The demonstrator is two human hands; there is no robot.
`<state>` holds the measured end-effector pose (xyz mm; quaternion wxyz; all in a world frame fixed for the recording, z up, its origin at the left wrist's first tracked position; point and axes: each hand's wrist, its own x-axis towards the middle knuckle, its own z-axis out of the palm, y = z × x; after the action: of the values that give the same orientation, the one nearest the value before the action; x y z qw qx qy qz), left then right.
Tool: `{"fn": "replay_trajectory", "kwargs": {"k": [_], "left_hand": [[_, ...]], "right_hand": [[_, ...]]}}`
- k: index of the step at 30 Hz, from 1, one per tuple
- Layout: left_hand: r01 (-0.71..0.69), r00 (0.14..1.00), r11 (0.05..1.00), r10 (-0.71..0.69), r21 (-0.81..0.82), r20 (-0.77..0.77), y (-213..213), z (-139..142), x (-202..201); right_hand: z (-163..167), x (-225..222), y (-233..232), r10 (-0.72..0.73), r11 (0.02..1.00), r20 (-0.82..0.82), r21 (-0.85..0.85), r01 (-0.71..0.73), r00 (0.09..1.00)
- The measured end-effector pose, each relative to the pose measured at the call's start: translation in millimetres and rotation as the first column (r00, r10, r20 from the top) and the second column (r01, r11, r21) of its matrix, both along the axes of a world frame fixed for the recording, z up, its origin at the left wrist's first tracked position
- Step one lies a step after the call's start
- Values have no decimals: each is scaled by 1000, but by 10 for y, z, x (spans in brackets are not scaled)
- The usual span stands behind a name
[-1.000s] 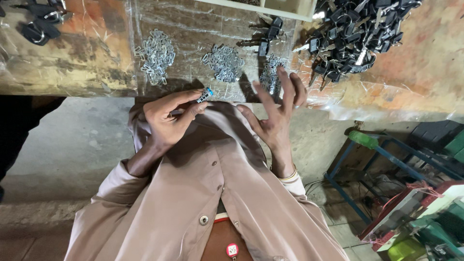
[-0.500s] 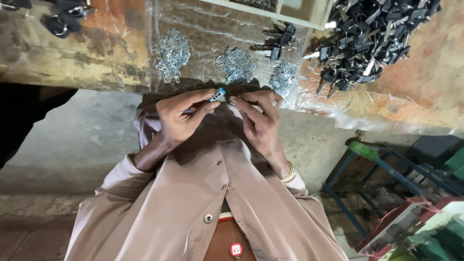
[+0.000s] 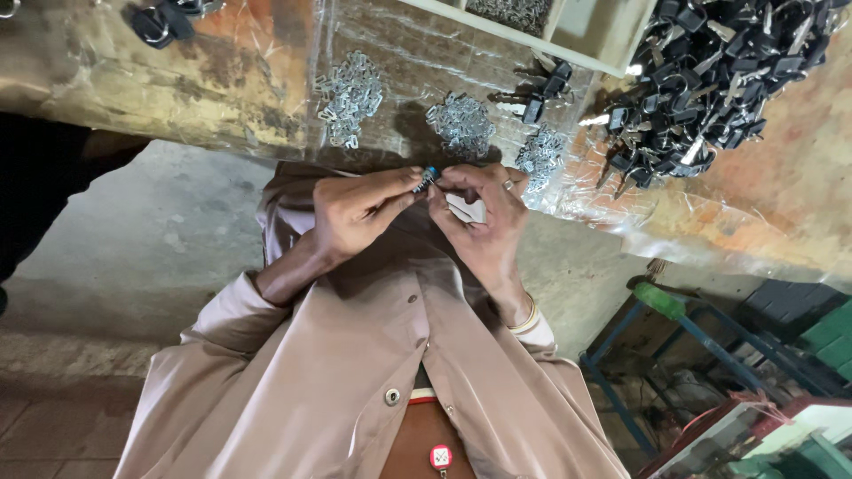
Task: The person sits at a workbench covered with piles of keys and small metal hardware, holding a small cylindrical lock body and fitting tiny metal pins and rings into it by hand, then placing finished pieces with piles of completed keys on the table.
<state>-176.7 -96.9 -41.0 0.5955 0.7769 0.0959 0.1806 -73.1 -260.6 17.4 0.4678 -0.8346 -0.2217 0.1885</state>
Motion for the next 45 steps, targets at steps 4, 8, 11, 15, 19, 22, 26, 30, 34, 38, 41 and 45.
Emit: {"fn": "replay_trajectory", "kwargs": {"k": [4,8,11,15,19,22,26,30,34,38,41,45], "left_hand": [[-14,997,994,6,105,78,97,32,-30],[-105,994,994,105,10,-3,249,135,-218],[-173,985,972,170,-158,-31,318,153,-308],[-225,974,934,211,-277,-81,343,127,-345],[-231,973,928,217,-292,-77,336,121,-346],[-215,977,937,203,-274,-71,341,134,-339],[-207,978,940,194,-271,-72,341,141,-331],[-172,985,934,157,-314,-74,317,112,-327],[-160,987,959,152,-233,-54,200,35,-259],[-84,996,946,72,-314,-49,79,-34,-182],[-30,999,933,21,-358,-30,5,-64,-117],[1,999,944,-15,-330,-41,-33,-62,-55]], "right_hand": [[99,131,43,246,960,262,-199,-197,933],[131,186,268,351,921,385,-304,-242,854],[97,141,448,427,881,463,-405,-243,776],[53,129,493,443,861,460,-457,-223,769],[30,140,434,394,875,431,-445,-189,812],[38,129,399,379,887,421,-418,-194,824],[40,95,342,419,871,452,-444,-209,787],[16,64,171,424,897,516,-350,-269,744],[6,58,-73,510,847,430,-402,-347,745],[-42,74,-124,235,972,357,-90,-217,904],[-44,23,-69,17,997,211,67,-32,977],[-9,-21,-19,68,997,278,8,-73,958]]}}
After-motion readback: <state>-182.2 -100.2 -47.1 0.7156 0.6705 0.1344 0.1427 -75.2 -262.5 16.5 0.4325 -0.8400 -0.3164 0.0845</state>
